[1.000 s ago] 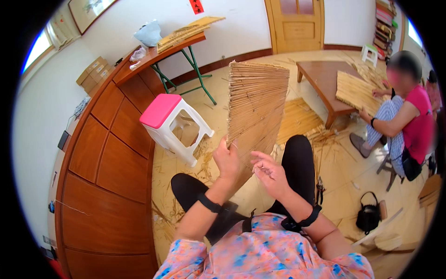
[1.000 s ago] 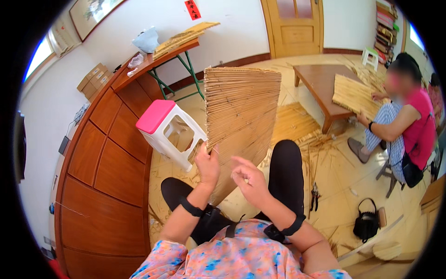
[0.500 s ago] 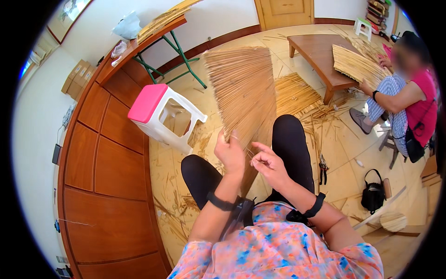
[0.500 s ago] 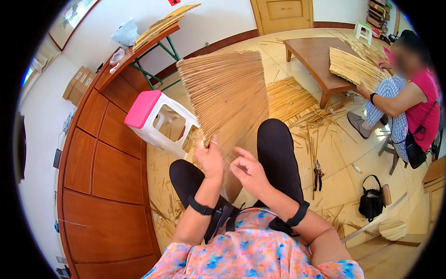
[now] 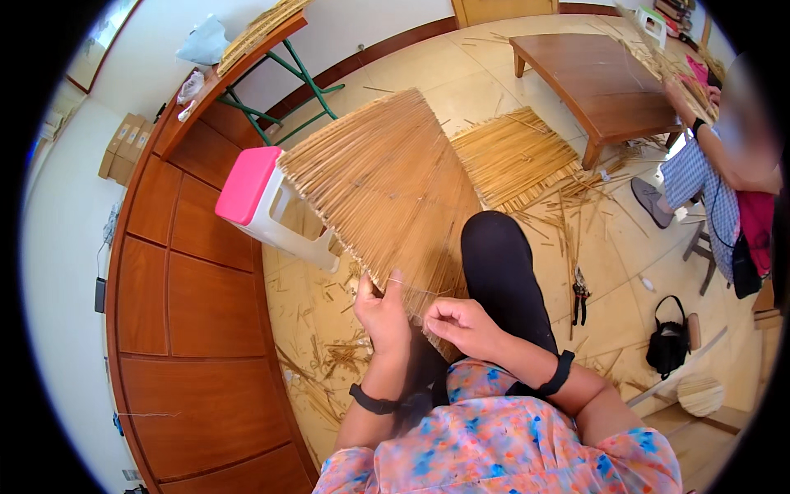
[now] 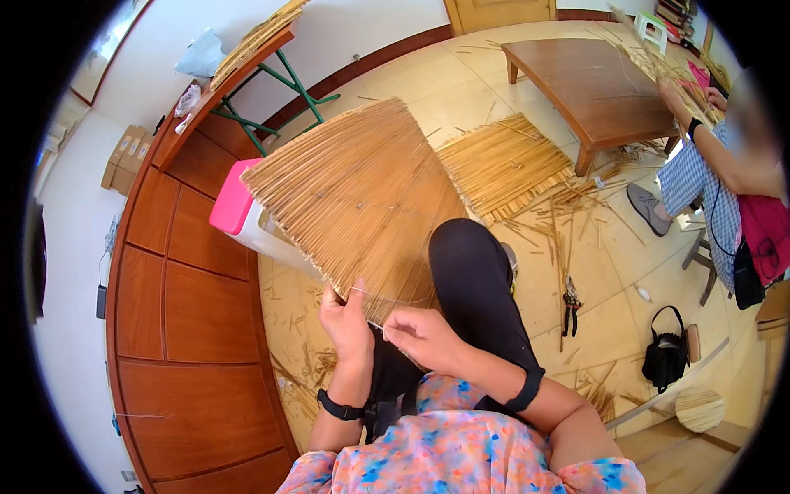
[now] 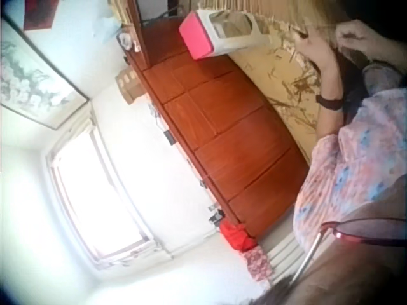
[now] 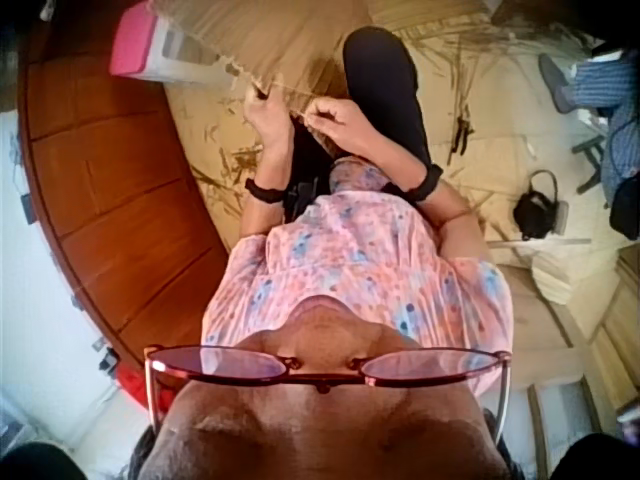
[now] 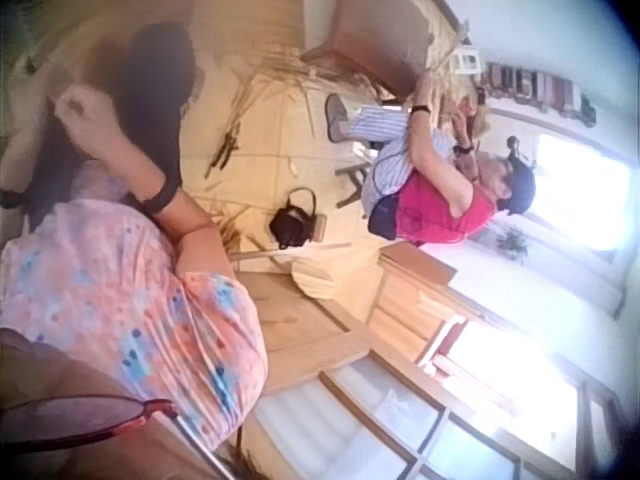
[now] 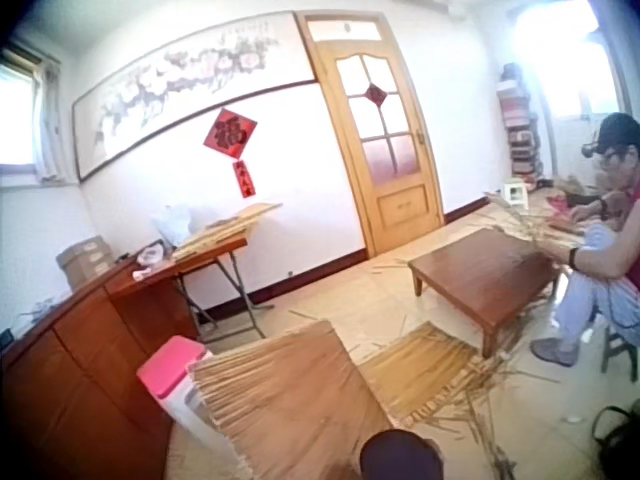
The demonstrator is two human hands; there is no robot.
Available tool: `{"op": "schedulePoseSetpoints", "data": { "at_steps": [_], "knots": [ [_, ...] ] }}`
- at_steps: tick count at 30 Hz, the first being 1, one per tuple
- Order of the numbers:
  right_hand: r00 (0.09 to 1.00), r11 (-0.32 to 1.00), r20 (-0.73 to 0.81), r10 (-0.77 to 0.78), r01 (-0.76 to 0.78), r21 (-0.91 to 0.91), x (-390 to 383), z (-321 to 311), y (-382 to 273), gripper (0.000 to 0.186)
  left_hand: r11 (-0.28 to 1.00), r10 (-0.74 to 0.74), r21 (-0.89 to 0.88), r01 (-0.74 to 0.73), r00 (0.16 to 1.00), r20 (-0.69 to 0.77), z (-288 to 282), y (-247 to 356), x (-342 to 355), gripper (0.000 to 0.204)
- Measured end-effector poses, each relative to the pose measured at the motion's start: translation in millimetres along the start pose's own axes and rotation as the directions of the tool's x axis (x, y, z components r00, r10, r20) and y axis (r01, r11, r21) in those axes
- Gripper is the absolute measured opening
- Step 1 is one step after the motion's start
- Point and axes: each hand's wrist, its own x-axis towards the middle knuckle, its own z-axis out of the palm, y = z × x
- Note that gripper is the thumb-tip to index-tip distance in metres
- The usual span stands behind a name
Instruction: The person weaves bamboo mats by threading a needle through the slats, handling the large woven sheet to align the edges, and using a pair of shears to trim excess material.
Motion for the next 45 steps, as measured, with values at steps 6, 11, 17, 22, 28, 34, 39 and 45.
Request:
{"op": "schedulePoseSetpoints", "data": {
  "at_steps": [6, 11, 17, 22, 28, 34, 39, 45],
  "knots": [
    [0.959, 0.912, 0.087, -0.271, 0.284, -0.296, -9.6, -19.1, -31.0, 0.011, 0.965, 0.011, 0.26, -0.022, 0.999, 0.044, 0.6, -5.0, 3.7, 0.017],
    [0.945, 0.899, 0.123, -0.303, 0.326, -0.293, -10.6, -32.6, -47.4, 0.01, 0.977, 0.173, 0.118, -0.175, 0.985, 0.022, 12.0, -10.0, 2.5, 0.052],
    [0.952, 0.914, 0.03, -0.303, 0.3, -0.273, -11.8, -44.3, -46.3, 0.008, 0.052, 0.684, 0.769, -0.637, 0.584, 0.438, -3.5, 12.5, 8.7, 0.059],
    [0.948, 0.933, -0.05, -0.314, 0.298, -0.204, -15.2, -42.9, -32.6, 0.011, 0.118, 0.577, 0.57, -0.813, 0.524, 0.627, -18.5, 20.9, 9.6, 0.014],
    [0.952, 0.959, -0.144, -0.271, 0.254, -0.124, -20.4, -39.0, -34.8, 0.014, 0.493, 0.409, 0.433, -0.755, 0.64, 0.65, -21.8, 43.7, -3.2, 0.017],
    [0.965, 0.976, -0.193, -0.179, 0.199, 0.09, -30.2, -38.4, -38.1, 0.013, 0.704, 0.415, 0.16, -0.692, 0.584, 0.697, -25.3, 66.2, -21.1, 0.016],
    [0.953, 0.967, -0.165, -0.255, 0.254, -0.029, -25.8, -26.1, -56.6, 0.009, 0.841, 0.389, 0.115, -0.529, 0.739, 0.55, -41.4, 89.4, -37.7, 0.015],
    [0.928, 0.941, -0.159, -0.337, 0.335, -0.04, -27.3, -14.6, -88.5, 0.009, 0.836, 0.381, 0.135, -0.531, 0.74, 0.555, -31.8, 105.5, -31.7, 0.01]
  ]
}}
